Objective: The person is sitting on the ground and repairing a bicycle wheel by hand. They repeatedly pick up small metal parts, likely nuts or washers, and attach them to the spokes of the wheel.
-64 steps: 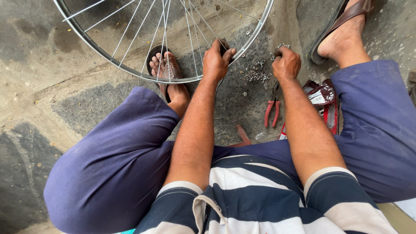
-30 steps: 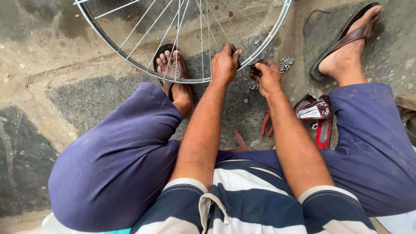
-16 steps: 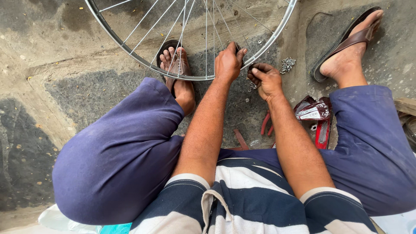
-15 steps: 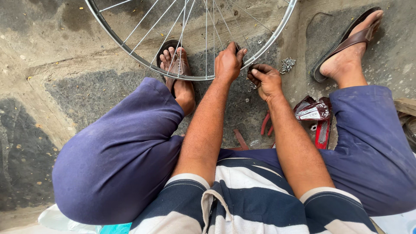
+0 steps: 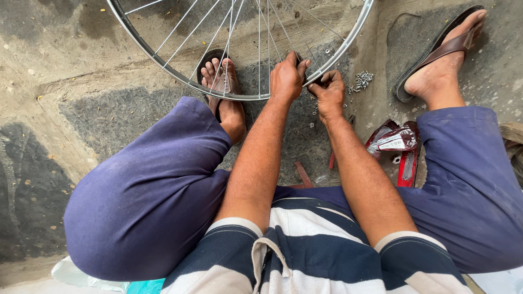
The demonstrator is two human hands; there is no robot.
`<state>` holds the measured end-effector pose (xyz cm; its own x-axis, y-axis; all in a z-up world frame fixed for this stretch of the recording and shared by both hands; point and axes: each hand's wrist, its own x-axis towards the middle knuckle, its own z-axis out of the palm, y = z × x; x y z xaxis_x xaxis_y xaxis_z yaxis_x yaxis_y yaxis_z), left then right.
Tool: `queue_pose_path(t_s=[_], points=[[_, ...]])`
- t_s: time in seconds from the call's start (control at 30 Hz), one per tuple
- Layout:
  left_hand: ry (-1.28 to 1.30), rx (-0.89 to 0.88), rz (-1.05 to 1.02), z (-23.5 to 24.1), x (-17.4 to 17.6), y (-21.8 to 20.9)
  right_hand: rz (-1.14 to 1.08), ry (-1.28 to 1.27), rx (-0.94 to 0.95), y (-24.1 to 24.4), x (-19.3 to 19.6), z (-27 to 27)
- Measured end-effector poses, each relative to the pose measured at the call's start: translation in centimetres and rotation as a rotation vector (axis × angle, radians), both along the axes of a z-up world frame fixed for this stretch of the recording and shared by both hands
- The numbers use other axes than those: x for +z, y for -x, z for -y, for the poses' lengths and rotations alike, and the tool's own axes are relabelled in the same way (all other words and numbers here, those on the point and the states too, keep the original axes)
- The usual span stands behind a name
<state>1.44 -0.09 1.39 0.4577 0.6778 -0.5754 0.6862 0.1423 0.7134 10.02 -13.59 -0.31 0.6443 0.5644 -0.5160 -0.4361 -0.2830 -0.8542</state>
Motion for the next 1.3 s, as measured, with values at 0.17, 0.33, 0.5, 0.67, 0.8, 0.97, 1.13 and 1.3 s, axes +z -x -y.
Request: queue_pose_path(t_s=[0.17,0.33,0.5,0.67,0.8,0.97,1.13,1.3], points=[[-0.026,-0.001,0.005,-0.4,0.3,0.0,0.03,-0.034,0.014,0.0,-0.9,0.1],[-0.009,-0.005,-0.008,-0.2,0.4,0.0,0.096,-0.014,-0.014,0.3,-1.2,0.4],[-0.031,-0.002,0.065,-0.2,0.2,0.3,0.024,0.077,0.016,0.5,-1.2,0.4],[-0.001,-0.01,0.197,0.1,0.3,1.1,-0.15,0.108,-0.006,0.9,-1.2,0.6],[-0.084,-0.088,0.005,0.9,1.0,1.0,-0.152,-0.006,0.07,0.9,-1.3,0.7],[-0.08,-0.064,0.108,1.1,0.7,0.6,-0.089,0.153,0.211,-0.3,-2.3,1.5],[-0.091,-0.157,-0.025,1.4,0.5,0.6,0.49,0.564,0.278,-6.0,-2.3,5.1],[-0.097,-0.086,0.235,1.2,0.6,0.7,0.651,0.749,0.194,-8.8,-2.2,9.1]])
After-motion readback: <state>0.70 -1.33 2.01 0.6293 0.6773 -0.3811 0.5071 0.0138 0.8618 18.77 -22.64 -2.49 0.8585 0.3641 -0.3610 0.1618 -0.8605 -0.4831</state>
